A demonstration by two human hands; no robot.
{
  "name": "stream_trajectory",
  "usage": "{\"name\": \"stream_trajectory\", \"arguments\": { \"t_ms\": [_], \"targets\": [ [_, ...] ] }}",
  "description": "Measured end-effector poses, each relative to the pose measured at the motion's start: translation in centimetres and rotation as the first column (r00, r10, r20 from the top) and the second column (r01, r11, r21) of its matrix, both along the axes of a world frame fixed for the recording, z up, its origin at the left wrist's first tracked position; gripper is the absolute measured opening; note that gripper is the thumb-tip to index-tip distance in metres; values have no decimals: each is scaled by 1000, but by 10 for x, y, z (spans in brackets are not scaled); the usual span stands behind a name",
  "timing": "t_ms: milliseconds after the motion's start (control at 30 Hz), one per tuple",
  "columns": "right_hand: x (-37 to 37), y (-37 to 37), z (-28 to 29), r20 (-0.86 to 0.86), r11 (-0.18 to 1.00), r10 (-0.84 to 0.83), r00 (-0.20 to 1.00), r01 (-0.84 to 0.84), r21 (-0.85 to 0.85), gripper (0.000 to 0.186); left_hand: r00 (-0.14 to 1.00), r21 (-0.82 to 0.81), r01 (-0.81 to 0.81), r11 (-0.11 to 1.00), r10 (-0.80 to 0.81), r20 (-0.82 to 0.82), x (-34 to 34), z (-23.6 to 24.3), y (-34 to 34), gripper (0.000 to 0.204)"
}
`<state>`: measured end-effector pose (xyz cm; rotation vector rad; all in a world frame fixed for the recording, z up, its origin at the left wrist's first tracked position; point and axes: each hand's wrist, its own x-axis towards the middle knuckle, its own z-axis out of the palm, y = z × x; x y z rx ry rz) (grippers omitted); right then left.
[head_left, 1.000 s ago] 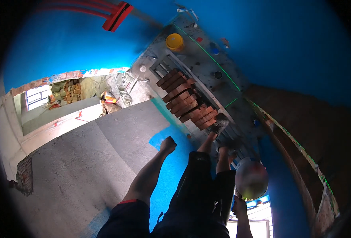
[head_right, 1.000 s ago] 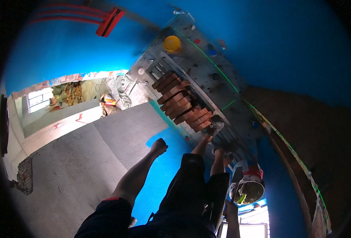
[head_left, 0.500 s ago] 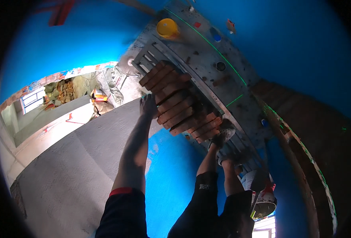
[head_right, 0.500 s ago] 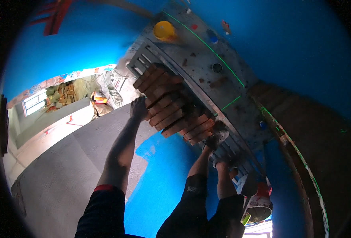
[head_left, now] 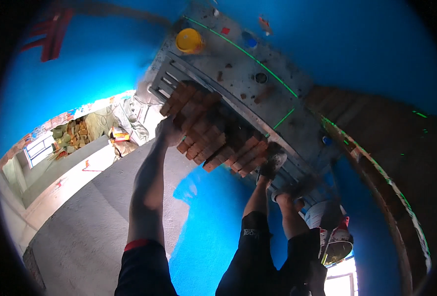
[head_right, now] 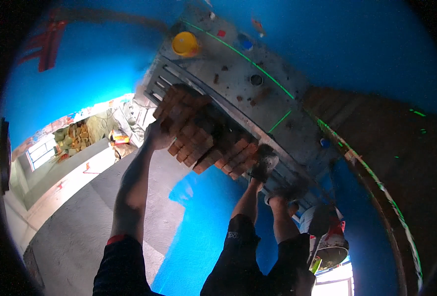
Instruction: The person constructs a small brick structure using mortar and a trowel, applying mortar to bricks and placing them on top of the existing wall.
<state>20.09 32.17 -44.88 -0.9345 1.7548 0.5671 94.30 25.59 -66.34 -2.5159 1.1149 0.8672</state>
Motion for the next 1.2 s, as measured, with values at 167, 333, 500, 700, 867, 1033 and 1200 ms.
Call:
{"name": "stream_trajectory", "arguments": {
  "t_ms": [167,333,500,700,867,1033,1200],
  "targets": [
    [17,3,2,92,969,-246,965,245,16,28,960,-336,-210,918,130,-246,7,110,13,46],
    [27,16,4,137,967,-109,985,137,-214,33,474,-105,-765,636,444,-760,-32,276,16,39],
    [62,-25,72,184,915,-396,899,370,161,30,-207,300,-820,488,236,-949,-95,414,48,78],
    [66,-37,131,287,960,-222,932,261,-105,29,-778,695,-608,383,-113,-619,-205,387,67,95],
    [33,-44,159,182,992,-71,981,88,-90,53,-922,848,-355,394,-298,-248,-315,397,43,55],
    [-14,-39,170,77,983,-185,980,184,13,31,-871,742,-473,476,-382,-310,-342,540,5,61],
    [-47,-15,155,248,875,-418,874,461,-149,31,-659,331,-714,617,-434,-614,-336,595,-10,107]
  ]
}}
